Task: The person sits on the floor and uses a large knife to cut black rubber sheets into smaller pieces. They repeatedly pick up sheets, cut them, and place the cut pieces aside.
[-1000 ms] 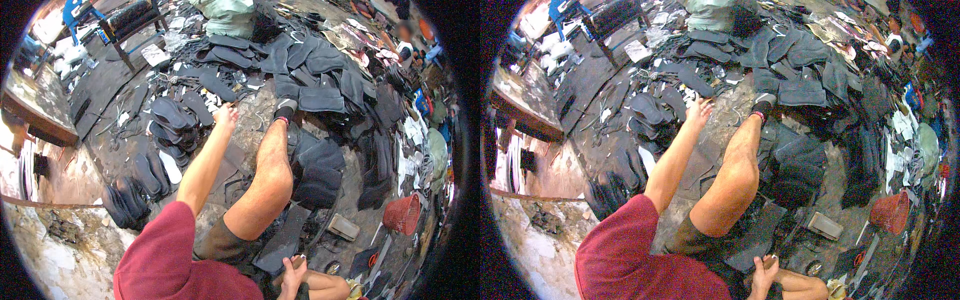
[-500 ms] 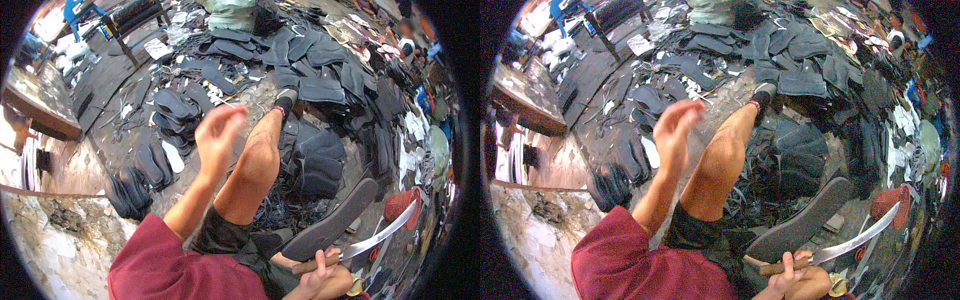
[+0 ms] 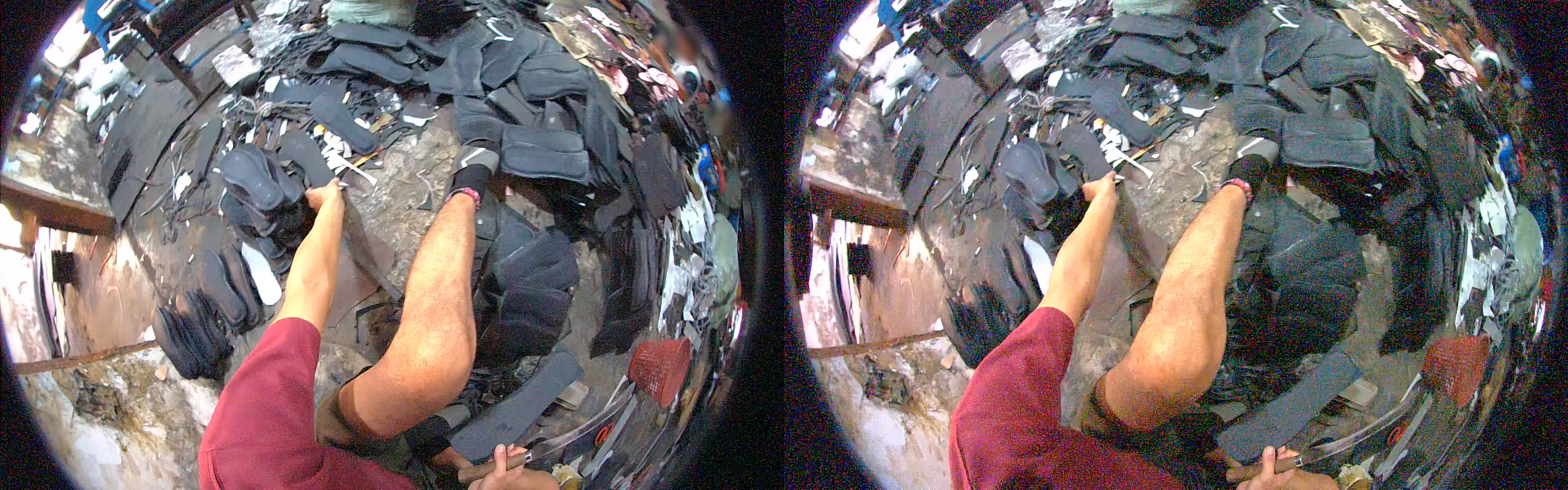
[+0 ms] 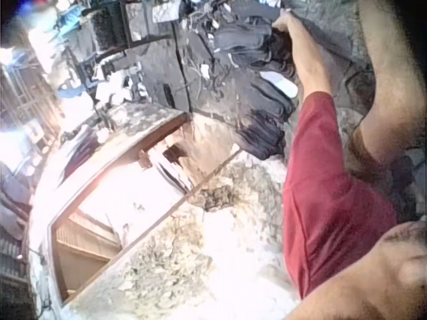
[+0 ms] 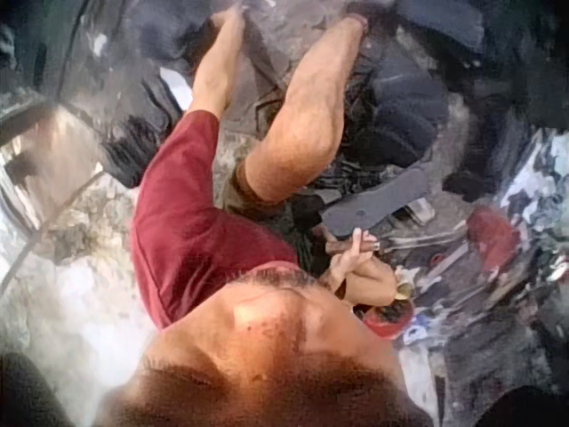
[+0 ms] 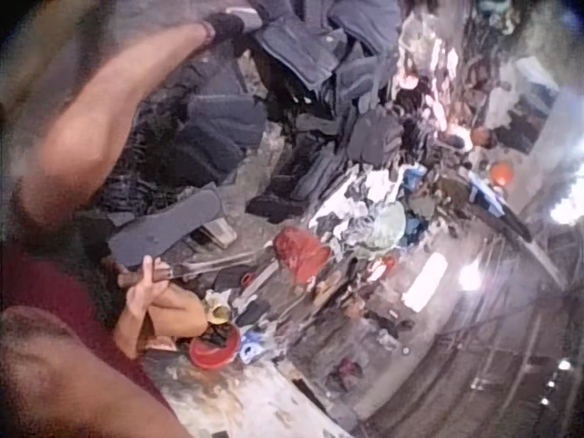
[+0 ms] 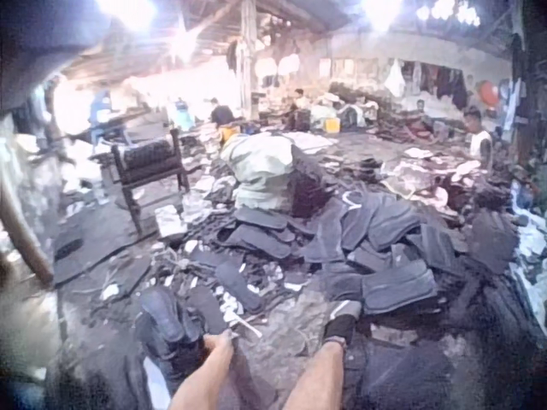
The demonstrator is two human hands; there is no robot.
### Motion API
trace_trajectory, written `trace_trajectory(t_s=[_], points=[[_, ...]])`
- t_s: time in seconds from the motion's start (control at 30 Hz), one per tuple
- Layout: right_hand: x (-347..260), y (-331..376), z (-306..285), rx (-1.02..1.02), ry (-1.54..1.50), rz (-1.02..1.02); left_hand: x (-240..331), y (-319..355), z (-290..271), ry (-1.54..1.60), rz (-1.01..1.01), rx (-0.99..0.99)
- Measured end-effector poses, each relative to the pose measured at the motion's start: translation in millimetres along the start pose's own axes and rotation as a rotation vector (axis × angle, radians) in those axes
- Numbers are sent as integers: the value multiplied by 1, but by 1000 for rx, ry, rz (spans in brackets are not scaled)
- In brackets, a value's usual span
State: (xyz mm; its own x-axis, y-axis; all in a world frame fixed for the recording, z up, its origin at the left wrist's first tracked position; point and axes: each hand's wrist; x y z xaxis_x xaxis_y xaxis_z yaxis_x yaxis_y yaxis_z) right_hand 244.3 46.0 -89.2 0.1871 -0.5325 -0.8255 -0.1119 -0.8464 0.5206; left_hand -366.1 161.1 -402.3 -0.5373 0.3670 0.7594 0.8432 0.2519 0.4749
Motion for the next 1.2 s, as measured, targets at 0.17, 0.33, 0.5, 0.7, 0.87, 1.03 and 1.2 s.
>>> trace_trajectory(t_s=[0.17,0.33,0.5,0.7,0.87,1.03,1.2], points=[[-18,0,24,12,96,-11,-3,59,-15,26,545,216],[0,1,21,-4,7,-78,-8,168,-159,242,679,-111],[11,7,22,-86,77,-135,-26,95,-263,-184,1001,561],[30,8,12,-115,78,-163,-27,14,-221,-498,988,94],[24,23,22,-42,-37,-195,-31,1,-196,-409,987,36],[37,16,11,-64,-71,-195,-33,4,-216,-369,989,-28],[26,18,0,-122,-86,-225,12,119,-245,-1,1017,-104]])
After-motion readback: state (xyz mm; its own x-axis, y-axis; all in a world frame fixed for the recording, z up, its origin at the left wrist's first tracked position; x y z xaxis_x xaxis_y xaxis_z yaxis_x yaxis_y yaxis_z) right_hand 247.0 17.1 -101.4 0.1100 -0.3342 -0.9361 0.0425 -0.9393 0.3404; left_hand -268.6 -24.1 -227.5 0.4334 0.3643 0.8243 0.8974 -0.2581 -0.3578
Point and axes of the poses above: each hand's wrist, its own y-axis away from the middle knuckle, its own z-axis out of the palm, x = y × z, and after that the axes turned 11 degrees about -x, right-handed
